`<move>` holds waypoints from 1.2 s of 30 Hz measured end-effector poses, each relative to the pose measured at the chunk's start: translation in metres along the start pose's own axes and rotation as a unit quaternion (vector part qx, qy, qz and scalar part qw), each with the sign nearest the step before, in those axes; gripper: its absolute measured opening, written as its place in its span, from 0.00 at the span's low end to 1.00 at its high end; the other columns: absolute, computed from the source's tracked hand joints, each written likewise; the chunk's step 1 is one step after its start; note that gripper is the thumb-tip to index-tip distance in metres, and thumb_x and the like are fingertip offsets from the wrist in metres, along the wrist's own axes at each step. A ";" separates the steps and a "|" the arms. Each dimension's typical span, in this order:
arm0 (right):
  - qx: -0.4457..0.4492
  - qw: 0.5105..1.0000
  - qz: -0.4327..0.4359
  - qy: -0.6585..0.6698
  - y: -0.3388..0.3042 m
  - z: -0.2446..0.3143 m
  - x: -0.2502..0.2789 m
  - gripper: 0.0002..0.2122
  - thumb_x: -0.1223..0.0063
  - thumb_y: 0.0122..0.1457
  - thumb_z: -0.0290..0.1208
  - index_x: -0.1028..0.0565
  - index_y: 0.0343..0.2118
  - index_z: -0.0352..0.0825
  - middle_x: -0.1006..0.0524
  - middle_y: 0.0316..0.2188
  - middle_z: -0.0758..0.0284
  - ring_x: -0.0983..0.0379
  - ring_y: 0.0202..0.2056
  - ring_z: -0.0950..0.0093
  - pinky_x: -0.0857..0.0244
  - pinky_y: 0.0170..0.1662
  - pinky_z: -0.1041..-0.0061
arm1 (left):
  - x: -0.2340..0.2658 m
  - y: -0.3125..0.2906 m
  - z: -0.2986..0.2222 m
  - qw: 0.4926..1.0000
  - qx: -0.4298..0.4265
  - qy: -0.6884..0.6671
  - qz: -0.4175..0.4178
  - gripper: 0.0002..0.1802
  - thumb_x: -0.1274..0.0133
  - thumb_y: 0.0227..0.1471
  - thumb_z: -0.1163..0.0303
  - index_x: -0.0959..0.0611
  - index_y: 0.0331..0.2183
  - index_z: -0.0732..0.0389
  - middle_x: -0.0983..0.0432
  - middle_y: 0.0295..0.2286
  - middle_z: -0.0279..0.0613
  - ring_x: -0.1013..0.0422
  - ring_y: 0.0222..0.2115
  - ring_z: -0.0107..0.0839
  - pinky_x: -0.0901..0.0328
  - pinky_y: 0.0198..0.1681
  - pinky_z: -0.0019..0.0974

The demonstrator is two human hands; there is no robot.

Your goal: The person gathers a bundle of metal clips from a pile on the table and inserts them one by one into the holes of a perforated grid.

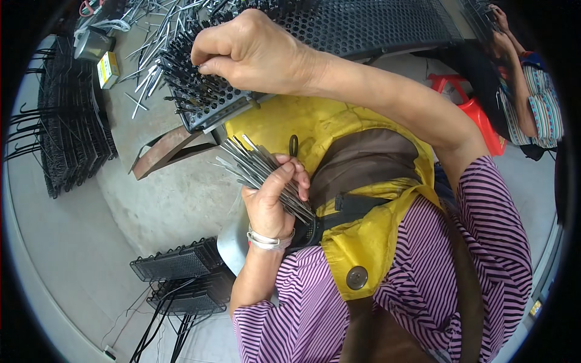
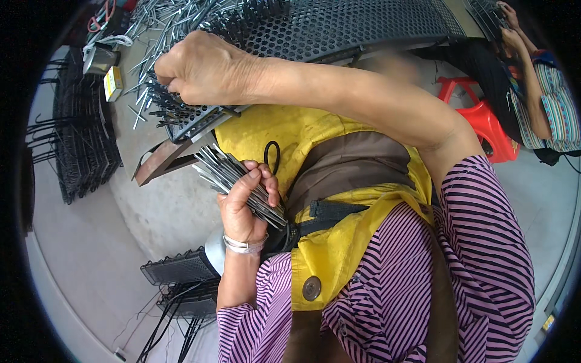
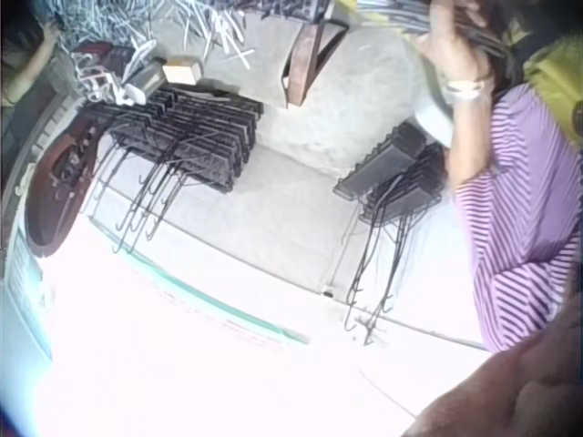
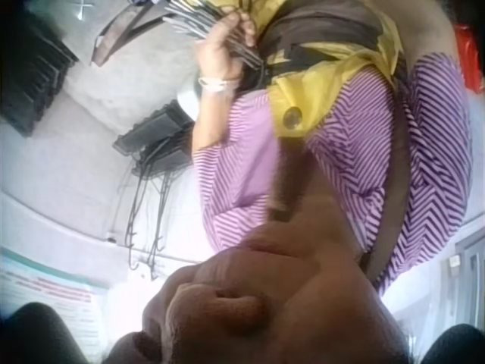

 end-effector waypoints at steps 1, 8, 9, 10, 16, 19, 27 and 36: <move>0.012 1.000 0.001 -0.002 0.000 0.000 -0.001 0.03 0.46 0.43 0.24 0.24 0.22 0.31 0.25 0.19 0.57 0.25 0.25 0.63 0.31 0.32 0.71 | 0.000 0.000 0.000 1.000 0.000 0.000 0.000 0.09 0.50 0.45 0.79 0.26 0.33 0.66 0.30 0.26 0.47 0.33 0.20 0.35 0.36 0.16 0.30; -0.016 0.997 -0.077 0.019 -0.021 0.016 0.025 0.06 0.44 0.45 0.28 0.25 0.21 0.30 0.25 0.17 0.57 0.26 0.20 0.63 0.33 0.26 0.71 | -0.002 -0.001 -0.002 0.999 -0.017 -0.030 0.015 0.08 0.49 0.44 0.80 0.26 0.32 0.69 0.28 0.24 0.50 0.30 0.20 0.37 0.37 0.18 0.31; -0.029 0.999 -0.021 0.016 -0.032 0.020 0.026 0.09 0.42 0.44 0.31 0.25 0.20 0.29 0.26 0.16 0.57 0.26 0.19 0.67 0.34 0.24 0.72 | -0.001 -0.001 -0.003 0.999 -0.019 -0.031 0.012 0.08 0.49 0.44 0.80 0.26 0.32 0.69 0.28 0.24 0.50 0.30 0.20 0.37 0.37 0.18 0.31; -0.095 0.991 0.050 0.075 -0.048 0.019 0.022 0.09 0.41 0.45 0.31 0.25 0.20 0.28 0.25 0.16 0.58 0.27 0.18 0.69 0.34 0.24 0.73 | -0.001 -0.001 -0.003 0.999 -0.018 -0.030 0.019 0.08 0.49 0.44 0.80 0.26 0.32 0.70 0.28 0.24 0.49 0.30 0.20 0.37 0.36 0.18 0.31; -0.460 0.726 0.222 0.460 -0.127 0.035 0.002 0.09 0.47 0.53 0.24 0.27 0.37 0.26 0.23 0.24 0.64 0.28 0.16 0.80 0.32 0.19 0.85 | -0.005 -0.002 0.005 0.995 0.005 0.010 0.095 0.09 0.50 0.43 0.81 0.26 0.32 0.70 0.28 0.24 0.49 0.29 0.22 0.37 0.33 0.22 0.34; -0.482 0.734 0.171 0.447 -0.140 0.034 0.007 0.07 0.49 0.54 0.23 0.27 0.34 0.26 0.24 0.22 0.65 0.30 0.15 0.82 0.34 0.19 0.86 | -0.011 -0.004 0.009 0.993 0.030 0.017 0.112 0.11 0.51 0.43 0.81 0.26 0.34 0.70 0.27 0.24 0.50 0.28 0.24 0.38 0.31 0.27 0.34; -0.479 0.763 0.037 0.432 -0.158 0.024 0.016 0.02 0.49 0.53 0.19 0.28 0.30 0.27 0.24 0.23 0.66 0.30 0.21 0.84 0.34 0.24 0.87 | -0.011 -0.006 0.011 0.997 0.022 0.067 0.018 0.11 0.51 0.45 0.82 0.26 0.35 0.70 0.26 0.27 0.51 0.27 0.27 0.40 0.28 0.32 0.39; -0.389 0.692 -0.048 0.606 -0.095 -0.008 0.057 0.04 0.49 0.52 0.22 0.27 0.29 0.27 0.23 0.27 0.59 0.25 0.25 0.71 0.28 0.29 0.75 | -0.003 -0.005 0.006 0.999 0.016 0.031 -0.010 0.08 0.50 0.47 0.78 0.25 0.34 0.65 0.26 0.33 0.50 0.27 0.32 0.40 0.28 0.34 0.41</move>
Point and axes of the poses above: each hand's wrist, its own y-axis towards the middle knuckle, its own x-axis out of the back of the hand, z = x × y, the point moved 4 cm from there along y, towards the middle knuckle
